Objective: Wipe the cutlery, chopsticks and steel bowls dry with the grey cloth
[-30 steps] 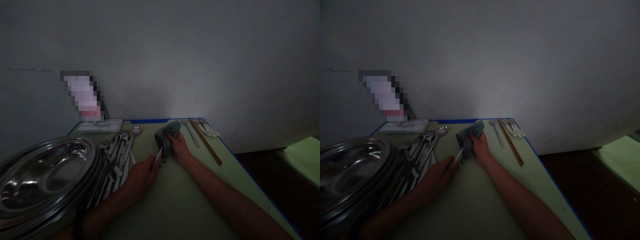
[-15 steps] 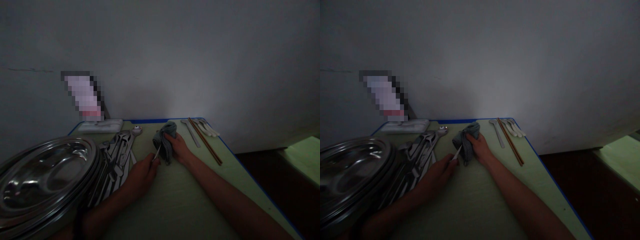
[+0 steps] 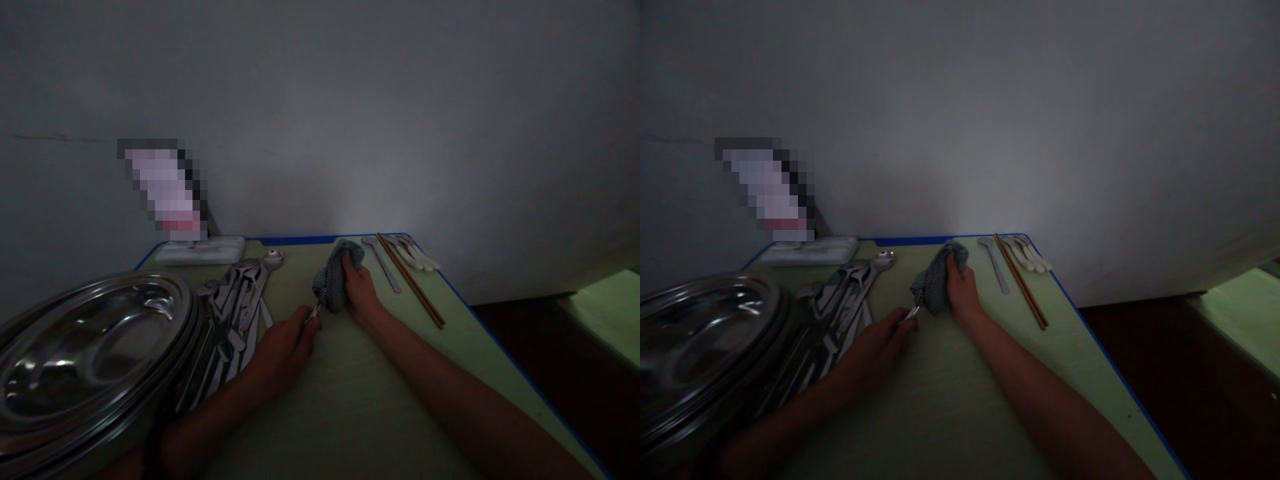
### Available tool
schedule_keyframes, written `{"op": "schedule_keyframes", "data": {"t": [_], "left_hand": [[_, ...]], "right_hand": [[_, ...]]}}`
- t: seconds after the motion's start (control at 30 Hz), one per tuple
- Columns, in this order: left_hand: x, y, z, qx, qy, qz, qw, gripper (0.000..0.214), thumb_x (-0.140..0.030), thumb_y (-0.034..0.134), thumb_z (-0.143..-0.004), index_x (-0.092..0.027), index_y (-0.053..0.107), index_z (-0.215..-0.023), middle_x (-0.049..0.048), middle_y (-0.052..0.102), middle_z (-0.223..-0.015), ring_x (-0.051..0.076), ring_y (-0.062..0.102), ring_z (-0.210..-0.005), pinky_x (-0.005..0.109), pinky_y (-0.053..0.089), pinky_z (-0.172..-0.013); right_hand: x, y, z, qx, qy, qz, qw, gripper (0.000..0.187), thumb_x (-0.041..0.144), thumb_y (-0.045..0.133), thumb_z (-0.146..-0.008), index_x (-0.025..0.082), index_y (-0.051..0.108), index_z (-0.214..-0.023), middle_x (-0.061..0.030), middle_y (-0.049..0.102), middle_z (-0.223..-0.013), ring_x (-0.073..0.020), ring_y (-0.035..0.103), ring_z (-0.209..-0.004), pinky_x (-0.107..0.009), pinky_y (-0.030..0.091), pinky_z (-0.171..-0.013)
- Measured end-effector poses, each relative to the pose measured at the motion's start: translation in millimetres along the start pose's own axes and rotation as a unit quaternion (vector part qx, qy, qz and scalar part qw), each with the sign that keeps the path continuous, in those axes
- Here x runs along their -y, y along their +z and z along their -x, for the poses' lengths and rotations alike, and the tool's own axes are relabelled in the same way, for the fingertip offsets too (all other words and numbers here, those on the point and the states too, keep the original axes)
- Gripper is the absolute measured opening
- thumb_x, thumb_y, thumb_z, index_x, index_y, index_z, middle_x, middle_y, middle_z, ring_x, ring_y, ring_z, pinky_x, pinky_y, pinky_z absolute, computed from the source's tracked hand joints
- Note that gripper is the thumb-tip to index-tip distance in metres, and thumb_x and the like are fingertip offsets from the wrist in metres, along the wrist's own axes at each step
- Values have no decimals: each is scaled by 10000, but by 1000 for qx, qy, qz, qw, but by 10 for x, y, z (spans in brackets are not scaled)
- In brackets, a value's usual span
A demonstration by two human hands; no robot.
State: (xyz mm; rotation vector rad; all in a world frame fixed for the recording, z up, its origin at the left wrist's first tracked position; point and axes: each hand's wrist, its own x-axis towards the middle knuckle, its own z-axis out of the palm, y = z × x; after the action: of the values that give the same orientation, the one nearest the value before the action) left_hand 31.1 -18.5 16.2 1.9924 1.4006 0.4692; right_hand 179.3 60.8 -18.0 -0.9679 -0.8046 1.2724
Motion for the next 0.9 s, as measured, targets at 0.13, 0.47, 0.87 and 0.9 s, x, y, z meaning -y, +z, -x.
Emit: {"op": "schedule_keyframes", "data": {"t": [0.13,0.47,0.87,0.9], "left_hand": [[3,4,-8,-11,-7,9,1000,295,-387,260,-908,-192,481,-882,-14,540,-621,161,539,-566,260,358,-536],[-34,-62,52,35,41,4,999,327,-408,303,-896,-190,519,-1007,26,625,-753,185,589,-688,277,404,-612],[11,-49,35,54,75,52,994,313,-383,265,-935,-198,473,-794,-45,544,-611,118,536,-571,236,392,-586],[15,-45,38,45,73,57,995,324,-385,258,-937,-201,463,-768,-47,536,-602,115,529,-562,234,386,-578]], "right_hand": [[46,101,118,43,77,-79,993,346,512,644,-663,176,577,-709,5,622,-598,-158,610,-655,-286,466,-636],[98,113,90,12,79,-136,987,245,340,717,-601,180,594,-741,-3,666,-685,-187,637,-807,-313,492,-729],[150,27,-41,-30,62,-130,989,114,211,627,-652,173,609,-758,6,668,-665,-161,643,-757,-278,503,-710],[155,18,-52,-23,49,-133,990,119,177,615,-640,175,612,-759,10,671,-674,-157,642,-754,-273,502,-711]]}}
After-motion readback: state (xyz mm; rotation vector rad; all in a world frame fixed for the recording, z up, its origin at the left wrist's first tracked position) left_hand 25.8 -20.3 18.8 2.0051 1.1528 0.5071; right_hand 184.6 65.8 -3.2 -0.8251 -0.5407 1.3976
